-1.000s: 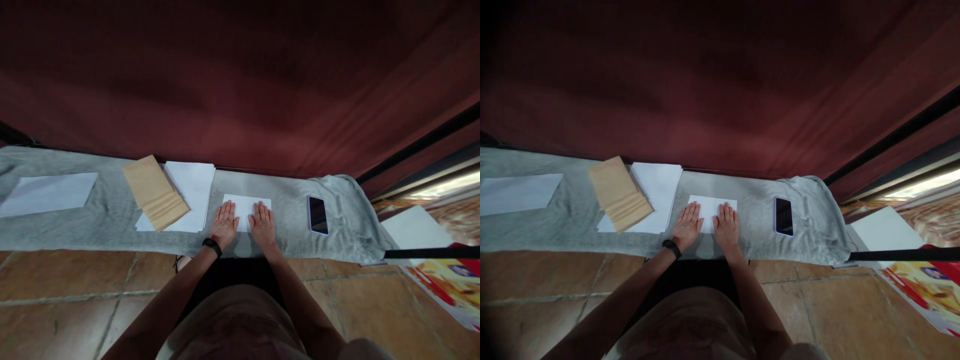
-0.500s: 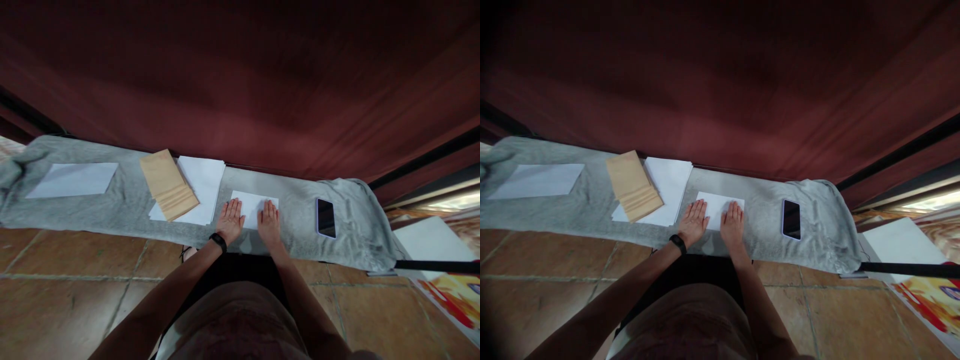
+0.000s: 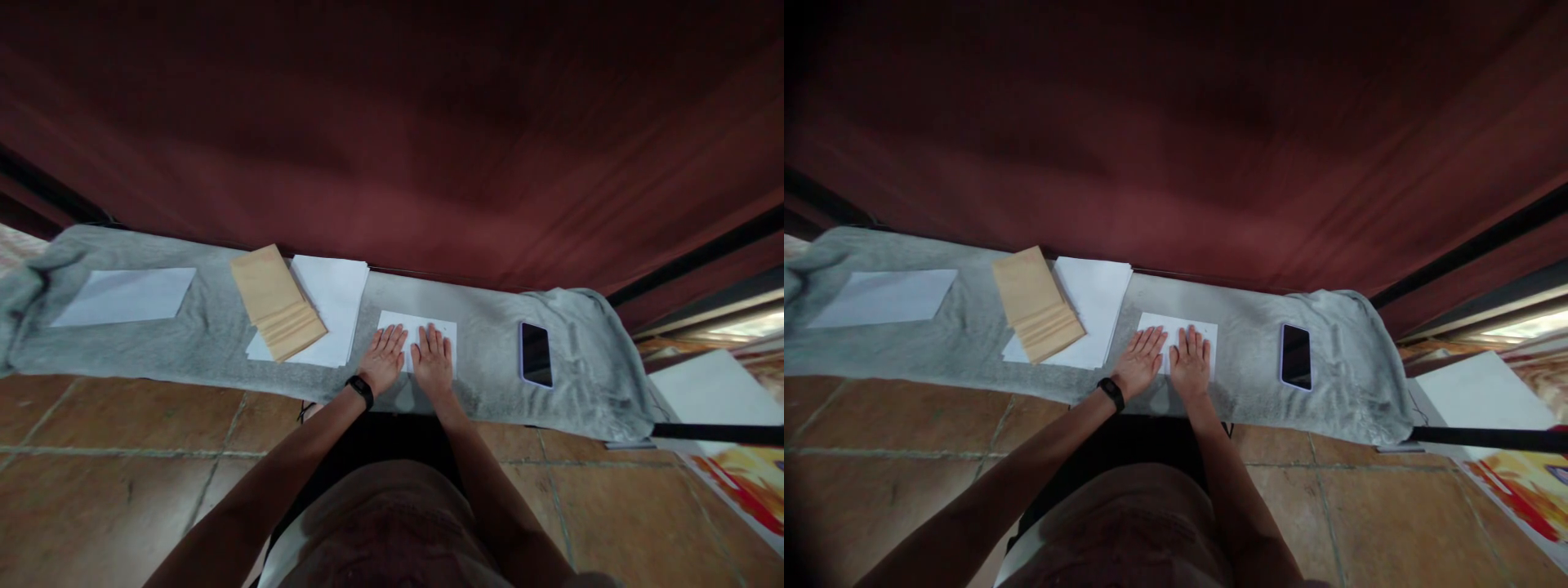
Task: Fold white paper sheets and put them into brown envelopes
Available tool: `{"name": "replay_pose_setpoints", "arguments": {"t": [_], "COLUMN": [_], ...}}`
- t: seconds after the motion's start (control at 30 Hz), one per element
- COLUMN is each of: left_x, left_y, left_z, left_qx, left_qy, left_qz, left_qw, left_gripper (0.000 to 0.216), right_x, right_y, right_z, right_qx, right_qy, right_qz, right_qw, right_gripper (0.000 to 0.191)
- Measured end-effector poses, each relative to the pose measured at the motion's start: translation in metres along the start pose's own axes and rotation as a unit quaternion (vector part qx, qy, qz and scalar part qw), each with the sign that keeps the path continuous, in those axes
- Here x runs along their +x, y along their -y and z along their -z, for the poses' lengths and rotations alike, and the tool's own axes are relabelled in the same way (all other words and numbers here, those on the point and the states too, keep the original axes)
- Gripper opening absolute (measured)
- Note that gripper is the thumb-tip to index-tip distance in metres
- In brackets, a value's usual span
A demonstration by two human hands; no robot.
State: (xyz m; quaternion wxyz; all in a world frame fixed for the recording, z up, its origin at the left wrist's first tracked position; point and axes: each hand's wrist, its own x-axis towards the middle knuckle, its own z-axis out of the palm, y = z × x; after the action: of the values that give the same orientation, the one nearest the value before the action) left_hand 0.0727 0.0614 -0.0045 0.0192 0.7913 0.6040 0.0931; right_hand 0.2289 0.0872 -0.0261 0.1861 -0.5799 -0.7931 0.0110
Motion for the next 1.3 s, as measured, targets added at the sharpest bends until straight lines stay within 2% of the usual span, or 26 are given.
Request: {"name": "replay_pose_setpoints", "arguments": {"t": [0.27, 0.5, 0.67, 0.93, 1.2, 1.3], "left_x": [0.025, 0.043, 0.04, 0.027, 0.015, 0.014], "left_y": [-0.003, 0.006, 0.007, 0.008, 0.011, 0.011], "left_z": [-0.012, -0.017, -0.02, -0.018, -0.006, -0.006], "left_qx": [-0.023, -0.023, -0.019, -0.014, -0.006, -0.005], "left_qy": [0.015, 0.01, 0.009, 0.004, 0.026, 0.027], "left_qz": [0.003, 0.054, 0.089, 0.089, 0.029, 0.025], "left_qw": [1.0, 0.998, 0.996, 0.996, 0.999, 0.999], "left_gripper": [0.057, 0.059, 0.064, 0.065, 0.07, 0.069], "right_x": [0.0, 0.002, 0.002, -0.004, -0.004, -0.002], "right_y": [0.002, -0.006, -0.022, -0.036, -0.035, -0.028], "right_z": [0.001, -0.001, 0.003, 0.003, 0.003, 0.006], "right_qx": [-0.004, -0.016, -0.029, -0.027, -0.031, -0.026], "right_qy": [0.014, -0.019, -0.023, -0.053, -0.051, -0.05], "right_qz": [-0.003, -0.025, -0.043, -0.056, -0.056, -0.07], "right_qw": [1.0, 0.999, 0.998, 0.997, 0.997, 0.996], "right_gripper": [0.051, 0.052, 0.058, 0.062, 0.062, 0.06]}}
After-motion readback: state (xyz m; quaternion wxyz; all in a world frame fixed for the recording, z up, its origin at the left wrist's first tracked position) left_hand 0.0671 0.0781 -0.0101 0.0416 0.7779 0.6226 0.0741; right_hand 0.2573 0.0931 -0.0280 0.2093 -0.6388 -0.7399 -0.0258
